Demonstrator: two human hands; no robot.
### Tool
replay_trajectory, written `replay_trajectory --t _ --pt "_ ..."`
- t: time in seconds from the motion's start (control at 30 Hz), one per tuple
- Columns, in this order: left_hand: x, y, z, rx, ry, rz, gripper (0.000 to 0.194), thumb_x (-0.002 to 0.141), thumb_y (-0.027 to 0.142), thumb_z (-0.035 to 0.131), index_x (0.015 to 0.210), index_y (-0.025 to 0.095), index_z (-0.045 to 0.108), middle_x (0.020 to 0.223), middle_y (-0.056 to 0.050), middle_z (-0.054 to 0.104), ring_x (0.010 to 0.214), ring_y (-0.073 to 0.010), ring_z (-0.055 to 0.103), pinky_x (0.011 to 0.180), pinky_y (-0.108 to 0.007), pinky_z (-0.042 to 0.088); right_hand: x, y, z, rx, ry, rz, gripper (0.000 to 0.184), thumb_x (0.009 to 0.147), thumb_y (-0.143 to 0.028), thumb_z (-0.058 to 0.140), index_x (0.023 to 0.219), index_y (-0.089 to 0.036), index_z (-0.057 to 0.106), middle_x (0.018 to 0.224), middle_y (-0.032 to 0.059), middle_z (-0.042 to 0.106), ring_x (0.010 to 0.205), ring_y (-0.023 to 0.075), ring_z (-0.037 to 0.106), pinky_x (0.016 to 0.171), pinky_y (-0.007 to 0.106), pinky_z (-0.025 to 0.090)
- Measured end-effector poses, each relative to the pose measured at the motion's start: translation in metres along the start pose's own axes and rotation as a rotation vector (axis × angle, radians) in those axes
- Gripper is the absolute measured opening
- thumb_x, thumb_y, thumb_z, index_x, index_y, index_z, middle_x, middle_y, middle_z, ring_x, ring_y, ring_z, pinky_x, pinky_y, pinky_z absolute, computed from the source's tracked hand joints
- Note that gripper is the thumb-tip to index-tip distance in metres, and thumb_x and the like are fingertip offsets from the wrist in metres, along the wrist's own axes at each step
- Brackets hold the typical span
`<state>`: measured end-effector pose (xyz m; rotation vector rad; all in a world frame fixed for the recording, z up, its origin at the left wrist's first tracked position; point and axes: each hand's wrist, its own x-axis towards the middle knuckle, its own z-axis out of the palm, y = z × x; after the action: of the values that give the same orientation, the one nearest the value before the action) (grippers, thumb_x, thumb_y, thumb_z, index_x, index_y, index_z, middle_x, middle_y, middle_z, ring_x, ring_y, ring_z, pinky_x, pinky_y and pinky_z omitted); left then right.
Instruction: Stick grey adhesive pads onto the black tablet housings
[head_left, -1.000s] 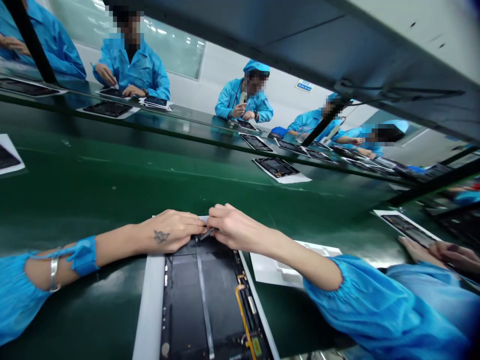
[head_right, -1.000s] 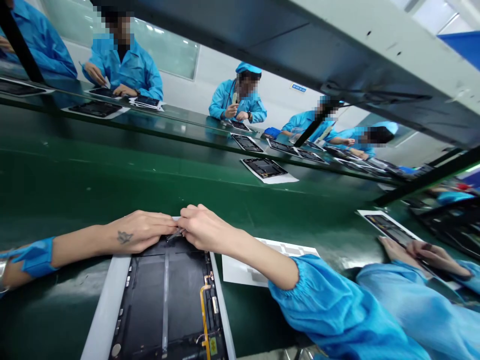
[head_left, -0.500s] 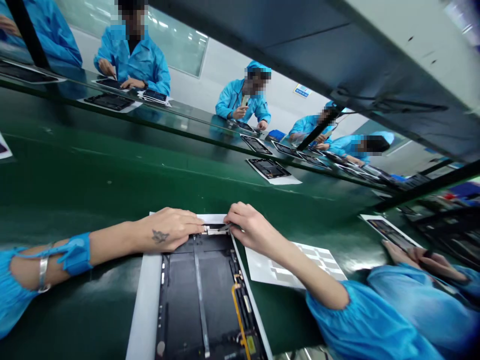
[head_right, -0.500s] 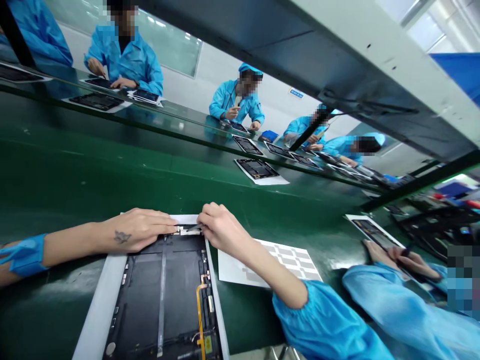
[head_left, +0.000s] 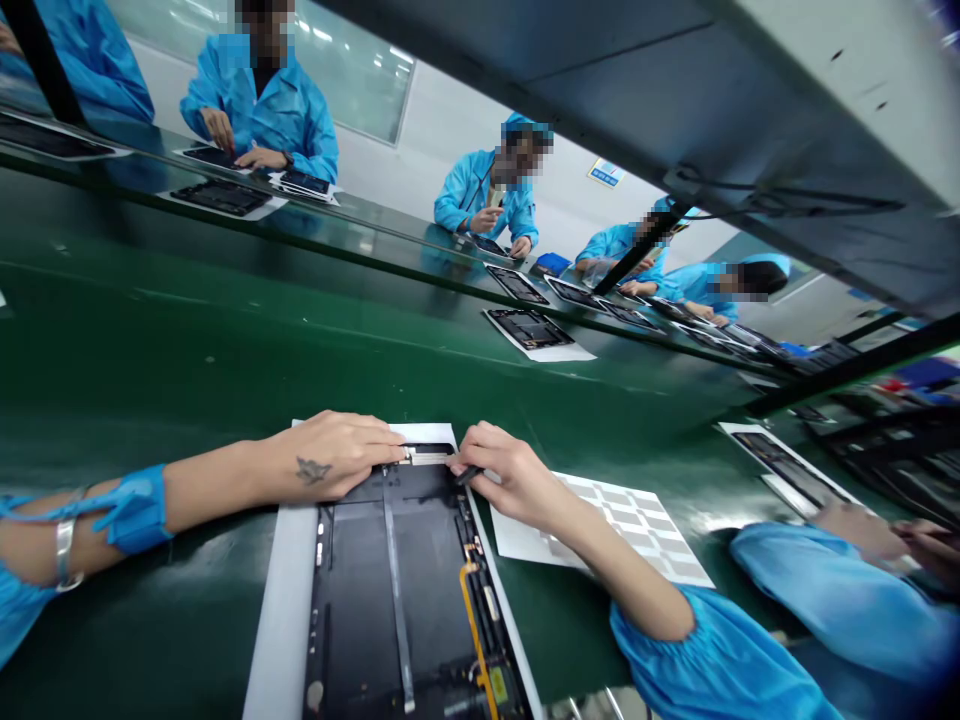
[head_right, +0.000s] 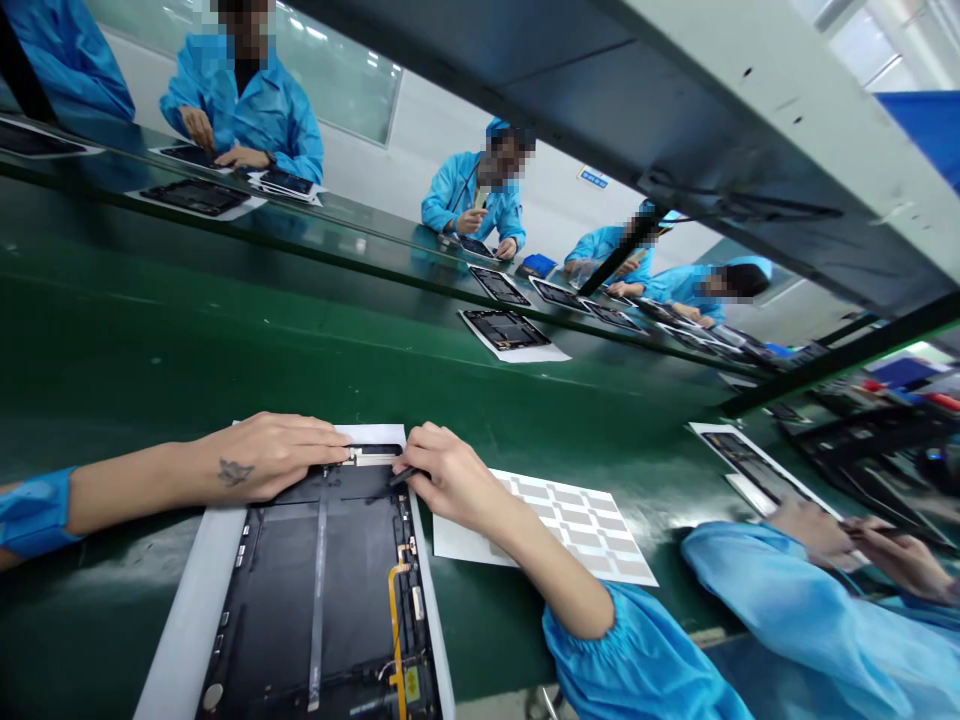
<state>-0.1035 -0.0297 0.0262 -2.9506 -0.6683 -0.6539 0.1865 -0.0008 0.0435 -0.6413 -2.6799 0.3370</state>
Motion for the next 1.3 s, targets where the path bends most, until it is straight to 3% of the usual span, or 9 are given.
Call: replay_trajectory --t 0.17,0.4,0.5,0.63,0.7,0.8,0.9,1.13,1.3 --pt "0.002 0.0 0.0 -0.083 0.03 -0.052 0.034 0.094 0.006 0.043 0.115 0.012 0.069 0.116 -0.009 0.073 0.107 -0.0246 0.066 0.091 -0.035 0.055 0.005 -0.006 0.016 0.134 0.171 0.056 0.022 0.094 -0.008 0.051 0.098 -0.02 0.069 0.086 0.0062 0.062 0.083 0.0198 0.058 0.074 0.033 0.048" --pt "0.0 -0.007 0.008 -0.221 0.034 -0.084 0.033 0.098 0.01 0.04 0.115 0.015 0.068 0.114 -0.009 0.072 0.106 -0.0221 0.062 0.091 -0.033 0.051 0.011 -0.005 0.025 0.174 0.054 0.012 0.028 0.096 -0.011 0.053 0.113 -0.023 0.07 0.093 0.0071 0.061 0.089 0.0207 0.056 0.08 0.035 0.048" --pt "-0.002 -0.01 0.01 -0.268 0.021 -0.172 0.034 0.102 0.015 0.037 0.12 0.019 0.065 0.116 -0.007 0.07 0.108 -0.0208 0.06 0.095 -0.034 0.047 0.01 0.003 0.023 0.19 0.086 0.031 0.021 0.094 -0.009 0.053 0.099 -0.02 0.071 0.09 0.0068 0.062 0.087 0.0205 0.056 0.078 0.034 0.048" --pt "-0.001 -0.007 0.002 -0.191 -0.044 -0.343 0.038 0.101 0.021 0.039 0.138 0.02 0.05 0.135 -0.01 0.058 0.129 -0.0257 0.047 0.108 -0.042 0.038 0.007 0.015 0.02 0.208 0.277 0.118 0.019 0.092 -0.01 0.055 0.08 -0.02 0.065 0.083 0.0053 0.062 0.083 0.0199 0.058 0.073 0.033 0.047" --pt "0.003 -0.002 -0.004 -0.108 -0.122 -0.448 0.04 0.101 0.023 0.037 0.14 0.018 0.044 0.136 -0.012 0.055 0.125 -0.0274 0.047 0.106 -0.044 0.039 0.008 0.019 0.019 0.218 0.368 0.159 0.018 0.092 -0.012 0.055 0.079 -0.021 0.064 0.083 0.0047 0.062 0.082 0.0196 0.06 0.073 0.033 0.047" --pt "0.01 0.0 -0.01 -0.002 -0.26 -0.547 0.029 0.103 0.03 0.032 0.12 0.017 0.052 0.113 -0.011 0.059 0.1 -0.0258 0.056 0.088 -0.04 0.045 0.011 0.023 0.018 0.209 0.493 0.194 0.017 0.093 -0.016 0.056 0.078 -0.021 0.065 0.081 0.0042 0.062 0.082 0.0195 0.061 0.074 0.032 0.047" --pt "0.016 -0.005 -0.01 0.023 -0.311 -0.513 0.029 0.104 0.031 0.026 0.092 0.02 0.049 0.091 -0.006 0.056 0.081 -0.0221 0.053 0.076 -0.035 0.043 0.015 0.025 0.016 0.186 0.567 0.212 0.018 0.093 -0.017 0.056 0.078 -0.02 0.066 0.081 0.0039 0.063 0.08 0.0189 0.061 0.074 0.032 0.048" --pt "0.031 -0.002 -0.016 -0.065 -0.213 -0.465 0.018 0.102 0.023 0.025 0.085 0.023 0.033 0.069 0.004 0.042 0.057 -0.0147 0.039 0.058 -0.028 0.029 0.014 0.002 0.013 -0.007 0.423 -0.043 0.024 0.095 -0.013 0.054 0.11 -0.02 0.07 0.093 0.0077 0.061 0.086 0.0214 0.054 0.075 0.035 0.046" --pt "0.044 0.011 -0.026 -0.055 -0.226 -0.452 0.016 0.093 0.013 0.028 0.082 0.024 0.025 0.067 0.004 0.036 0.055 -0.0143 0.032 0.056 -0.028 0.023 0.012 -0.002 0.015 -0.088 0.331 -0.065 0.027 0.095 -0.014 0.054 0.115 -0.021 0.07 0.096 0.0087 0.059 0.085 0.0215 0.05 0.073 0.035 0.045"
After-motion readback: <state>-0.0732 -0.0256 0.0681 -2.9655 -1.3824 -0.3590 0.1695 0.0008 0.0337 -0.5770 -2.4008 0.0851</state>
